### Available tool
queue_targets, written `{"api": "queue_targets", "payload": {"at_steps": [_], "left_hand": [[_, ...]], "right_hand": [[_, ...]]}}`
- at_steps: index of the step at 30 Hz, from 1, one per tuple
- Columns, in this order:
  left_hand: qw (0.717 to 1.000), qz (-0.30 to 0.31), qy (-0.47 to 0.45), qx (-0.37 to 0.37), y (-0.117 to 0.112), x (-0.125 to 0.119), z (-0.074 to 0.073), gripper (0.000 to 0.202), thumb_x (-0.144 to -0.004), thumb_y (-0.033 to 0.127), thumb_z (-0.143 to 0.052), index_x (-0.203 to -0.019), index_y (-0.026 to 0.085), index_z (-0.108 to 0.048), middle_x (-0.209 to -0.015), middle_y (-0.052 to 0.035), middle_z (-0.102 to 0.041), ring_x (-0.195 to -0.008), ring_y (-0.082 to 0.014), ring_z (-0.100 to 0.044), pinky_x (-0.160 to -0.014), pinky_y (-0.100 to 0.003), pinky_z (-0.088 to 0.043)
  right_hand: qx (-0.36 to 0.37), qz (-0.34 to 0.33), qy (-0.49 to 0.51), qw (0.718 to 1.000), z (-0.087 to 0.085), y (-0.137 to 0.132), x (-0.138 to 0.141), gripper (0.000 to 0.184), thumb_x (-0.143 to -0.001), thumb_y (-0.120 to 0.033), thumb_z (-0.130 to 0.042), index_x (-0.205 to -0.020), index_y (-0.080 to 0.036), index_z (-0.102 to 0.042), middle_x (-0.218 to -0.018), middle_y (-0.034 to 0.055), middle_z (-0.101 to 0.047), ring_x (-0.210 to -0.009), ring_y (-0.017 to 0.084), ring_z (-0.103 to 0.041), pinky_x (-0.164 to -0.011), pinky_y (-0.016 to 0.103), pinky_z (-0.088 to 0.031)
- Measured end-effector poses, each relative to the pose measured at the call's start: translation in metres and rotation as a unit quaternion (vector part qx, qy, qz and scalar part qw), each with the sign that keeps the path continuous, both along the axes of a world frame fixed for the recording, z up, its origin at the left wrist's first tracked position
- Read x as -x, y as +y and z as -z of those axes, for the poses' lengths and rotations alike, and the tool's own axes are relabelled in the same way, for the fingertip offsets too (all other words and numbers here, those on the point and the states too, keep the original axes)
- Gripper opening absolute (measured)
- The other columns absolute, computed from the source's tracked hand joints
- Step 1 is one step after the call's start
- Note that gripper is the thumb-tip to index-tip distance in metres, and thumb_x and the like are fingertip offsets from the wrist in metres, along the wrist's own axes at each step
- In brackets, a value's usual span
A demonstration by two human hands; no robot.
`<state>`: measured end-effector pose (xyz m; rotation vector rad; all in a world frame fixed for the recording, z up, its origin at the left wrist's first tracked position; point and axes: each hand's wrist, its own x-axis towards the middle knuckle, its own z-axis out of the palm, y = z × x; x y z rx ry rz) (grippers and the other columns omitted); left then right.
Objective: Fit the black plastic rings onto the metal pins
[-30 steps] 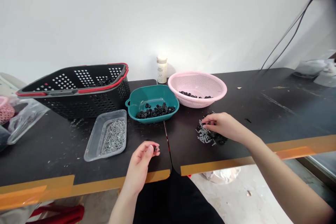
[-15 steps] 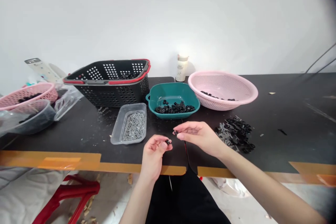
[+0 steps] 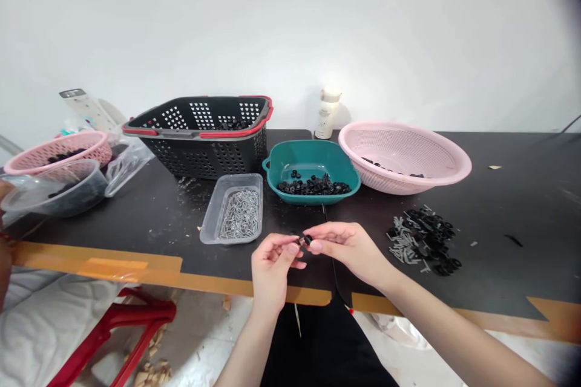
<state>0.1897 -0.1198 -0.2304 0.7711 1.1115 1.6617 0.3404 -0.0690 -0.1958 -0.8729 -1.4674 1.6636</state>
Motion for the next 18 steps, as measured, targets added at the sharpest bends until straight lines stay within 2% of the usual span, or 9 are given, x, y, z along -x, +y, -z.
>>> {"api": "queue_targets", "payload": {"at_steps": [2, 5, 7, 9, 13, 15, 18], "left_hand": [[1.000, -0.008, 0.006, -0.003, 0.000, 0.000, 0.001, 0.031, -0.066, 0.043, -0.081, -0.079, 0.016, -0.074, -0.071, -0.0028, -0.069, -0.060, -0.0127, -0.065, -0.046, -0.019, -0.056], [1.000, -0.002, 0.013, -0.004, 0.000, 0.000, 0.002, 0.028, -0.068, 0.040, -0.080, -0.082, 0.017, -0.074, -0.081, -0.0055, -0.073, -0.064, -0.0133, -0.067, -0.052, -0.022, -0.059], [1.000, 0.011, 0.019, -0.003, 0.001, 0.001, 0.004, 0.026, -0.069, 0.037, -0.080, -0.087, 0.018, -0.074, -0.087, -0.0061, -0.074, -0.070, -0.0141, -0.067, -0.057, -0.023, -0.060], [0.999, 0.019, 0.026, 0.001, 0.002, 0.001, 0.005, 0.027, -0.070, 0.034, -0.080, -0.093, 0.021, -0.074, -0.091, -0.0053, -0.073, -0.077, -0.0149, -0.067, -0.061, -0.022, -0.060], [0.998, 0.028, 0.054, 0.001, 0.003, 0.002, 0.005, 0.021, -0.070, 0.034, -0.080, -0.087, 0.021, -0.076, -0.092, -0.0038, -0.070, -0.078, -0.0144, -0.065, -0.061, -0.021, -0.060], [0.997, 0.037, 0.066, -0.004, 0.002, 0.002, 0.004, 0.019, -0.071, 0.035, -0.079, -0.083, 0.021, -0.076, -0.090, -0.0031, -0.069, -0.077, -0.0140, -0.064, -0.061, -0.021, -0.060], [0.997, 0.041, 0.071, -0.007, 0.002, 0.002, 0.003, 0.019, -0.071, 0.037, -0.079, -0.082, 0.021, -0.076, -0.088, -0.0028, -0.068, -0.077, -0.0144, -0.064, -0.062, -0.021, -0.060]], "right_hand": [[-0.028, -0.001, -0.029, 0.999, -0.002, 0.001, -0.001, 0.027, -0.071, -0.034, -0.079, -0.094, -0.020, -0.075, -0.091, 0.0045, -0.078, -0.085, 0.021, -0.073, -0.084, 0.037, -0.060], [-0.130, 0.028, -0.161, 0.978, -0.008, 0.005, -0.014, 0.022, -0.075, -0.032, -0.073, -0.093, -0.020, -0.074, -0.092, 0.0056, -0.077, -0.083, 0.022, -0.073, -0.081, 0.037, -0.060], [-0.210, 0.074, -0.273, 0.936, -0.014, 0.012, -0.035, 0.016, -0.077, -0.028, -0.067, -0.090, -0.021, -0.073, -0.083, 0.0047, -0.077, -0.072, 0.021, -0.071, -0.072, 0.035, -0.060], [-0.253, 0.119, -0.365, 0.888, -0.020, 0.022, -0.065, 0.015, -0.078, -0.027, -0.064, -0.088, -0.021, -0.072, -0.076, 0.0036, -0.075, -0.065, 0.019, -0.068, -0.066, 0.033, -0.058], [-0.222, 0.164, -0.512, 0.813, -0.023, 0.039, -0.128, 0.016, -0.077, -0.030, -0.064, -0.085, -0.021, -0.074, -0.071, 0.0027, -0.073, -0.062, 0.019, -0.066, -0.059, 0.030, -0.052], [-0.208, 0.169, -0.534, 0.802, -0.020, 0.043, -0.145, 0.019, -0.078, -0.031, -0.063, -0.088, -0.021, -0.075, -0.071, 0.0030, -0.073, -0.062, 0.020, -0.066, -0.058, 0.030, -0.051], [-0.217, 0.141, -0.527, 0.809, -0.015, 0.046, -0.149, 0.020, -0.078, -0.029, -0.061, -0.089, -0.021, -0.076, -0.077, 0.0032, -0.073, -0.066, 0.020, -0.066, -0.061, 0.030, -0.051]]}}
